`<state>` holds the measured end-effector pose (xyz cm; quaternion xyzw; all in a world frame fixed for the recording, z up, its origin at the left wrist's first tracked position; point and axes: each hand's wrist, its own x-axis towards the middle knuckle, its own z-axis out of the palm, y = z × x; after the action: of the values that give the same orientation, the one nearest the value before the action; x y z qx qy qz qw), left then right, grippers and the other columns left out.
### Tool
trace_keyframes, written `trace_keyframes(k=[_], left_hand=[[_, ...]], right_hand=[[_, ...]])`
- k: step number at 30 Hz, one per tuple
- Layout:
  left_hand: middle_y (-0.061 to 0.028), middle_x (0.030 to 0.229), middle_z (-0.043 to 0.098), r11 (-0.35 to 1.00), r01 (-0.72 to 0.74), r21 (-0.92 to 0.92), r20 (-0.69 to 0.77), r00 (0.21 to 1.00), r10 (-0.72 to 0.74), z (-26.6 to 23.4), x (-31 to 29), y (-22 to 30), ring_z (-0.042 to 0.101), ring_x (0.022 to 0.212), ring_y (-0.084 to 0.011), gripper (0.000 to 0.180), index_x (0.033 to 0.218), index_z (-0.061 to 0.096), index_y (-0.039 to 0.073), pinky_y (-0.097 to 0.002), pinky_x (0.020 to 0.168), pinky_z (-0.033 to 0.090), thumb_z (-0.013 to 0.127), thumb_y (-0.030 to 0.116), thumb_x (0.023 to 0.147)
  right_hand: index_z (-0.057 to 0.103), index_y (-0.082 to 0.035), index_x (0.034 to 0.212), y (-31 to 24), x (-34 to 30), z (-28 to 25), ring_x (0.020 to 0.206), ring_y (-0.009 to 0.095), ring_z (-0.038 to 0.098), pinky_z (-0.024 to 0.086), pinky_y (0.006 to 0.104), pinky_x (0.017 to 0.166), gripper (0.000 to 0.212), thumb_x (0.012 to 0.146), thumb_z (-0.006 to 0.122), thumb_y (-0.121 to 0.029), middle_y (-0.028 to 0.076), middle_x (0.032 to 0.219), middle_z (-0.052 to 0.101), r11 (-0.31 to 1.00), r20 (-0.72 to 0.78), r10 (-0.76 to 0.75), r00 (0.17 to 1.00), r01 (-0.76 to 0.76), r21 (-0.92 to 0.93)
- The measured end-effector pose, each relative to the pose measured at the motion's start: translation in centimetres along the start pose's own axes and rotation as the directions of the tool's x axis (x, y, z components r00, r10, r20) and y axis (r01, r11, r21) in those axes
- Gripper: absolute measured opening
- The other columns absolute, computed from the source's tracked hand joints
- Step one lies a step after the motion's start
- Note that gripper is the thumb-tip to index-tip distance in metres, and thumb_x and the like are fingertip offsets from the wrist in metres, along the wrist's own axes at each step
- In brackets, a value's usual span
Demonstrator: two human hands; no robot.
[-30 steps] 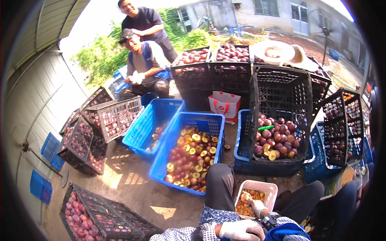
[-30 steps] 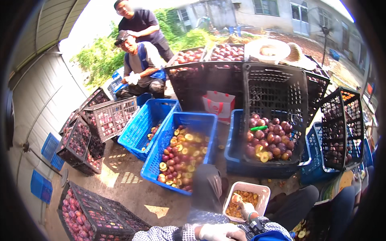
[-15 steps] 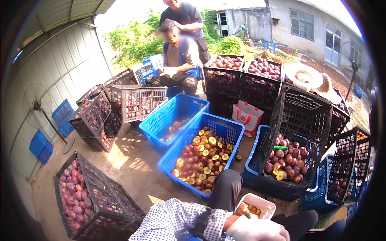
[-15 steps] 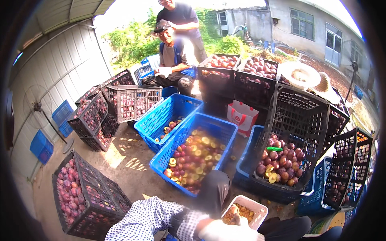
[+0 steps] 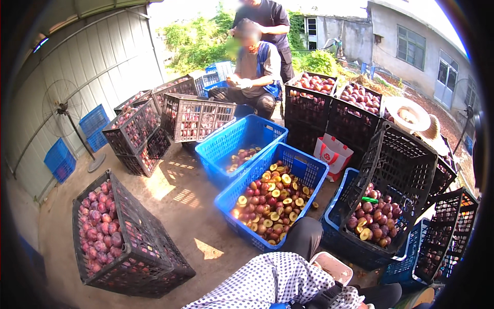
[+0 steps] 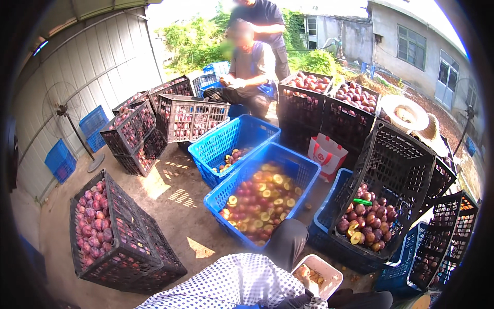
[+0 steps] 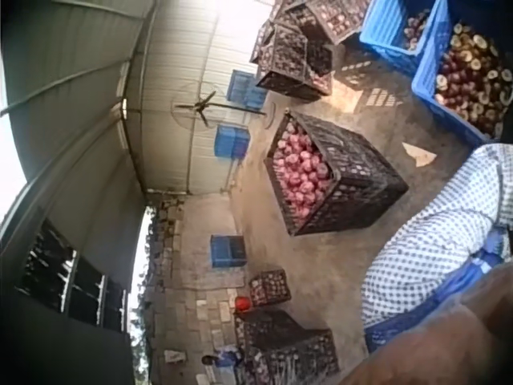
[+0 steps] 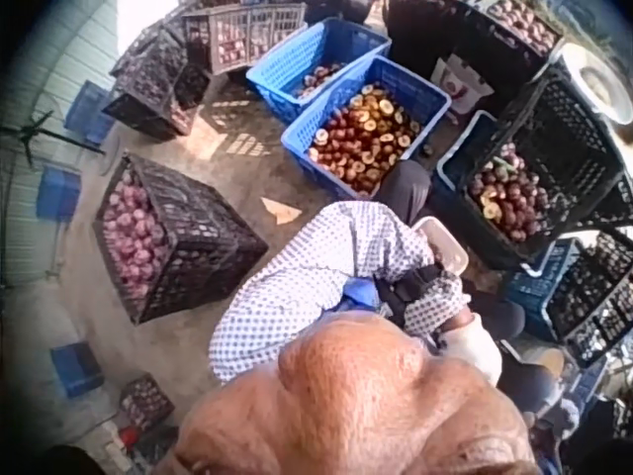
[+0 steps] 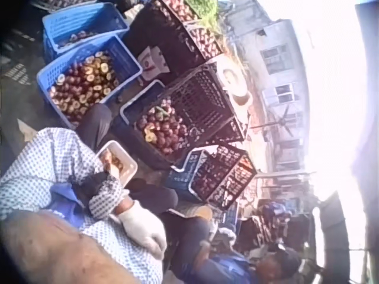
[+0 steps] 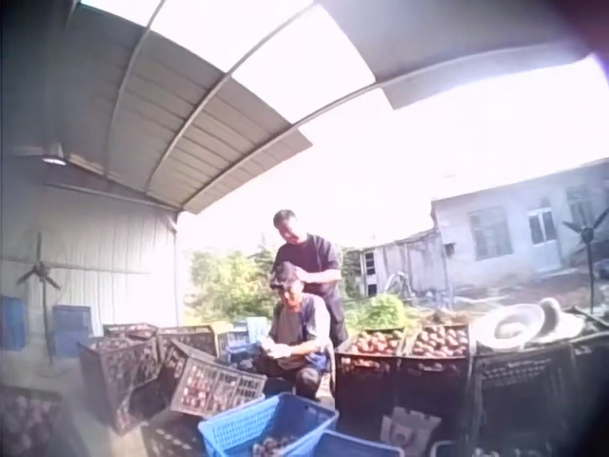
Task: Cutting plums in half and removing the pits into a container.
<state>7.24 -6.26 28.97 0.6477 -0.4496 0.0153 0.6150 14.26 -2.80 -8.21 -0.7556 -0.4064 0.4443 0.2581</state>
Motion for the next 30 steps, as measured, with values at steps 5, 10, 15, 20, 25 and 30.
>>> trace_keyframes(k=[5, 10, 15, 20, 25, 30], left_hand=[[-0.0180, 0.088, 0.073, 0.964, 0.141, -0.224, -0.074, 0.984, -0.161, 2.0, -0.9, -0.9, 0.069, 0.078, -0.0248, 0.028, 0.098, 0.072, -0.002, -0.0391, 0.071, 0.052, 0.067, 0.025, 0.093], [-0.0126, 0.087, 0.074, 0.992, 0.104, -0.070, -0.129, 0.985, -0.112, 4.4, -2.6, -1.3, 0.070, 0.079, -0.0229, 0.025, 0.096, 0.075, 0.005, -0.0372, 0.070, 0.053, 0.070, 0.029, 0.091], [-0.0216, 0.076, 0.066, 0.984, 0.131, -0.119, -0.172, 0.973, -0.151, 2.3, -6.4, -0.7, 0.067, 0.074, -0.0359, 0.022, 0.084, 0.070, -0.002, -0.0426, 0.068, 0.052, 0.067, 0.019, 0.080], [-0.0115, 0.086, 0.067, 0.683, 0.718, 0.132, -0.517, 0.638, -0.571, -5.2, -11.3, 2.2, 0.067, 0.077, -0.0235, 0.010, 0.089, 0.068, 0.001, -0.0353, 0.070, 0.053, 0.066, 0.011, 0.087], [-0.0103, 0.090, 0.069, 0.692, 0.709, -0.135, -0.267, 0.646, -0.715, -4.3, -7.0, -1.2, 0.066, 0.080, -0.0188, 0.019, 0.099, 0.072, 0.000, -0.0300, 0.073, 0.053, 0.073, 0.005, 0.081], [-0.0198, 0.128, 0.057, 0.868, 0.433, 0.242, -0.152, 0.901, -0.407, -0.6, -6.1, 2.5, 0.058, 0.115, -0.0336, 0.066, 0.130, 0.058, -0.001, -0.0430, 0.101, 0.045, 0.080, 0.038, 0.081]], right_hand=[[0.072, -0.001, 0.090, 2.6, -1.6, 1.2, 0.075, 0.027, 0.069, 0.054, 0.0379, 0.072, 0.048, 0.099, 0.050, -0.043, 0.014, 0.084, 0.072, 0.832, 0.082, -0.423, 0.902, 0.423, -0.360], [0.073, -0.002, 0.084, -3.1, -6.2, 2.5, 0.060, 0.023, 0.060, 0.048, 0.0348, 0.060, 0.050, 0.097, 0.053, -0.046, 0.010, 0.067, 0.064, 0.995, -0.077, 0.034, 0.996, -0.026, 0.094], [0.074, 0.000, 0.098, -3.9, -6.6, 1.6, 0.096, 0.028, 0.068, 0.048, 0.0379, 0.089, 0.061, 0.099, 0.042, -0.051, 0.017, 0.095, 0.074, 0.960, -0.055, 0.248, 0.967, -0.237, 0.150], [0.074, -0.003, 0.097, -8.6, -1.8, 2.3, 0.096, 0.026, 0.067, 0.049, 0.0348, 0.087, 0.050, 0.097, 0.051, -0.047, 0.014, 0.090, 0.074, 0.949, -0.046, 0.244, 0.969, -0.229, 0.216], [0.075, -0.004, 0.100, -4.1, -5.0, -1.2, 0.093, 0.024, 0.068, 0.050, 0.0322, 0.085, 0.050, 0.095, 0.054, -0.050, 0.013, 0.092, 0.073, 0.891, -0.093, 0.392, 0.915, -0.354, 0.283], [0.075, -0.006, 0.103, -7.1, -5.0, 2.3, 0.091, 0.023, 0.069, 0.051, 0.0295, 0.083, 0.050, 0.093, 0.058, -0.052, 0.012, 0.093, 0.073, 0.918, -0.049, 0.311, 0.949, -0.286, 0.276]])
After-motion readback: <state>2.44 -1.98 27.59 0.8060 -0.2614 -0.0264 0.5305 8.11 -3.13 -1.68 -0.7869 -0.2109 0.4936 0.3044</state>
